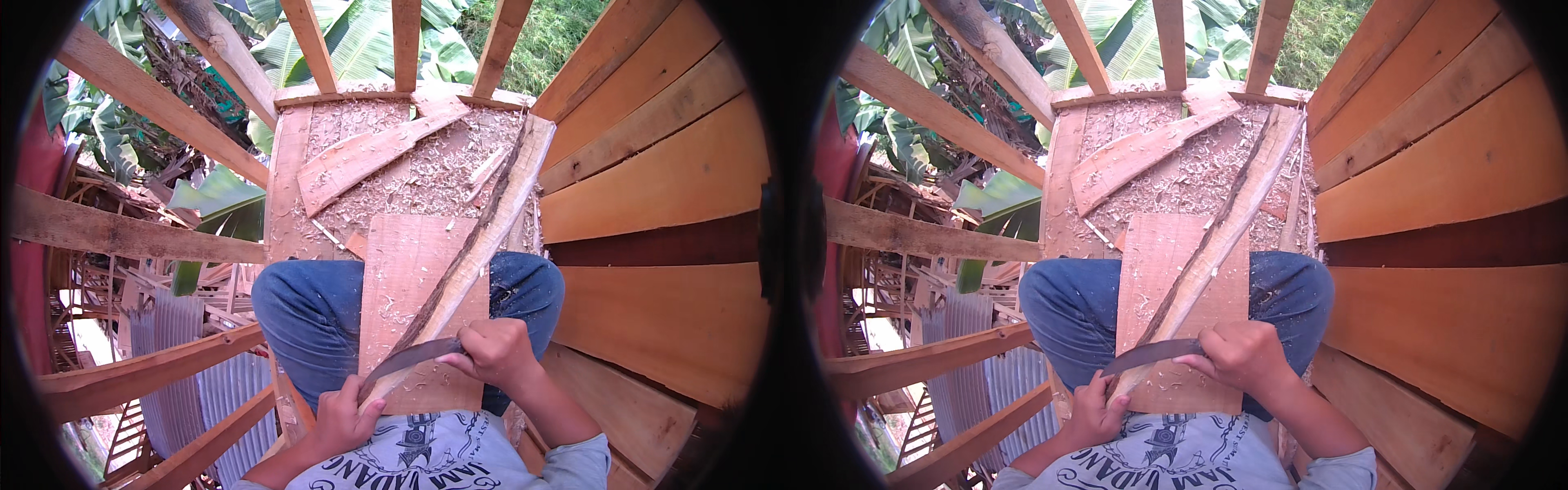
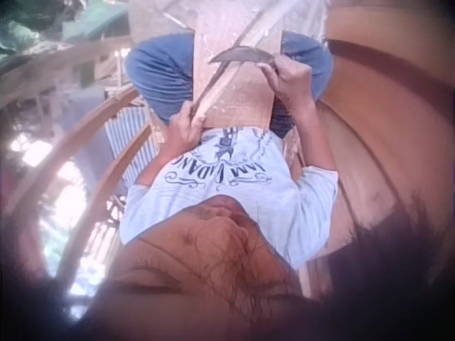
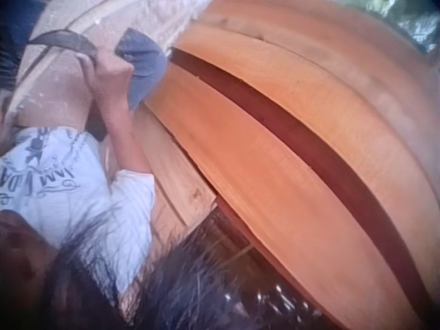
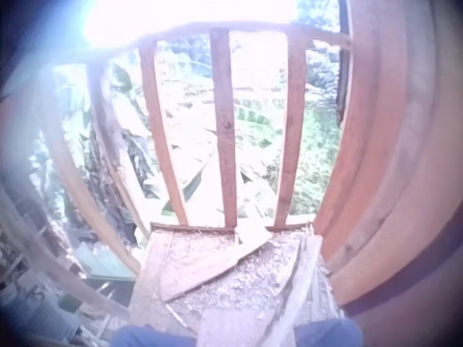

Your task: The person sits cross-legged on a wooden platform and uses a curved knife to shave and shape a long, thin piece of wood. They repeatedly scrape the surface of the wood, removing thin layers and creating wood shavings that accumulate on the platform.

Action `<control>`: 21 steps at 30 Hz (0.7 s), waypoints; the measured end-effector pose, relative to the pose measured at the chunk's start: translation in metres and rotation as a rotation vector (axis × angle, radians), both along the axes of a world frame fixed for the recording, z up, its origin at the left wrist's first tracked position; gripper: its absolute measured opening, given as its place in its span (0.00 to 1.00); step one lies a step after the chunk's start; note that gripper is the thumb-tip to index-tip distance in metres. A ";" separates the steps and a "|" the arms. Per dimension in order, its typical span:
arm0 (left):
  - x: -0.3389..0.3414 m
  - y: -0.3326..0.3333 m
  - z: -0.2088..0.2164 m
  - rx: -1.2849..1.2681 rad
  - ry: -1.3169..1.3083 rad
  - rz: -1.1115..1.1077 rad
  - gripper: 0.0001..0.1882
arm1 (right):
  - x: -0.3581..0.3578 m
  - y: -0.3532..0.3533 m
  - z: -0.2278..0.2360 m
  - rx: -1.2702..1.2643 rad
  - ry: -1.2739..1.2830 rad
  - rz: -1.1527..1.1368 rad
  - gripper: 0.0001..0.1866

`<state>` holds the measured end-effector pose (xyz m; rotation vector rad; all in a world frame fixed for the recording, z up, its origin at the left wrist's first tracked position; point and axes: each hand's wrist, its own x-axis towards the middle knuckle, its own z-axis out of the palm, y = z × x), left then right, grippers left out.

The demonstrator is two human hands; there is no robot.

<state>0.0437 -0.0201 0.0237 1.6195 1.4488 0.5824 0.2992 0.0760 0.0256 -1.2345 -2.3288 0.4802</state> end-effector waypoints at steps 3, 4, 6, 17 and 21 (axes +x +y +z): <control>0.007 0.008 0.013 -0.150 -0.027 0.060 0.16 | 0.033 0.026 -0.019 -0.066 0.041 -0.416 0.26; 0.008 0.008 0.013 -0.134 -0.013 0.038 0.16 | 0.028 0.022 -0.024 -0.099 0.071 -0.454 0.26; 0.007 0.006 0.010 -0.107 0.020 -0.012 0.16 | 0.011 0.007 -0.021 -0.054 0.132 -0.291 0.25; -0.002 0.006 0.014 -0.059 -0.032 0.063 0.15 | 0.015 0.028 -0.008 0.022 0.039 -0.193 0.26; 0.000 0.008 0.012 -0.122 -0.030 0.062 0.15 | 0.013 0.028 -0.009 0.016 0.076 -0.249 0.25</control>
